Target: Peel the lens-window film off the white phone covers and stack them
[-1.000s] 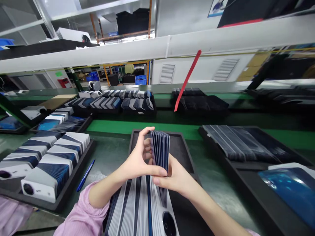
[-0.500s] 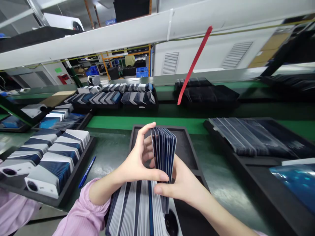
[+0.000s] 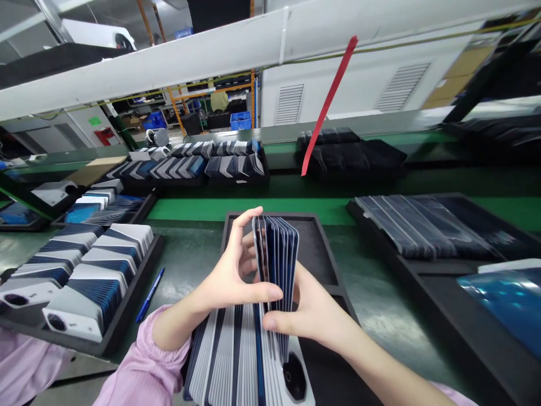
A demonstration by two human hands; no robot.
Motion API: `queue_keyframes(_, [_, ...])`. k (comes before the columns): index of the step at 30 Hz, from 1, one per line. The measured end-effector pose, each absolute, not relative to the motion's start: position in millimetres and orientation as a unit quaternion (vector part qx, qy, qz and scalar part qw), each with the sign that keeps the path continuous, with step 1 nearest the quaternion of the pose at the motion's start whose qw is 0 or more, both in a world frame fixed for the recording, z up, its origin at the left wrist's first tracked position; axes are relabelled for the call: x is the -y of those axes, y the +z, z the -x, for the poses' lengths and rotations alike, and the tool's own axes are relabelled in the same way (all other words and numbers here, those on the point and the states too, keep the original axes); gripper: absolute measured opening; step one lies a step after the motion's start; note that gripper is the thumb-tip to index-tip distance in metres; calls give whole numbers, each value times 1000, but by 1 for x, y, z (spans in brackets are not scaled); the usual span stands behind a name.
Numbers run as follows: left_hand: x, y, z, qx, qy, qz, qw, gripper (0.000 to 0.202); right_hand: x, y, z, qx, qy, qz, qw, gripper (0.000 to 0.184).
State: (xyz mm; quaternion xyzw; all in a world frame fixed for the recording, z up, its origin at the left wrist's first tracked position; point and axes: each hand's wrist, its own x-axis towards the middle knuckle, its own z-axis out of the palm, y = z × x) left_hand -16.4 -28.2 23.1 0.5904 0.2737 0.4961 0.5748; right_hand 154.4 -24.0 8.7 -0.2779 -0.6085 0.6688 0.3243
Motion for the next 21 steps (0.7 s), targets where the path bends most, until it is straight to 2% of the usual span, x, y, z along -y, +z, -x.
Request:
queue_keyframes(16, [33, 21, 16, -304, 491, -612, 540, 94, 23, 8, -152, 594, 687, 266, 323, 97])
queue_keyframes(21, [38, 21, 11, -327, 487, -629, 510, 91, 22, 4, -151, 588, 700, 274, 299, 105])
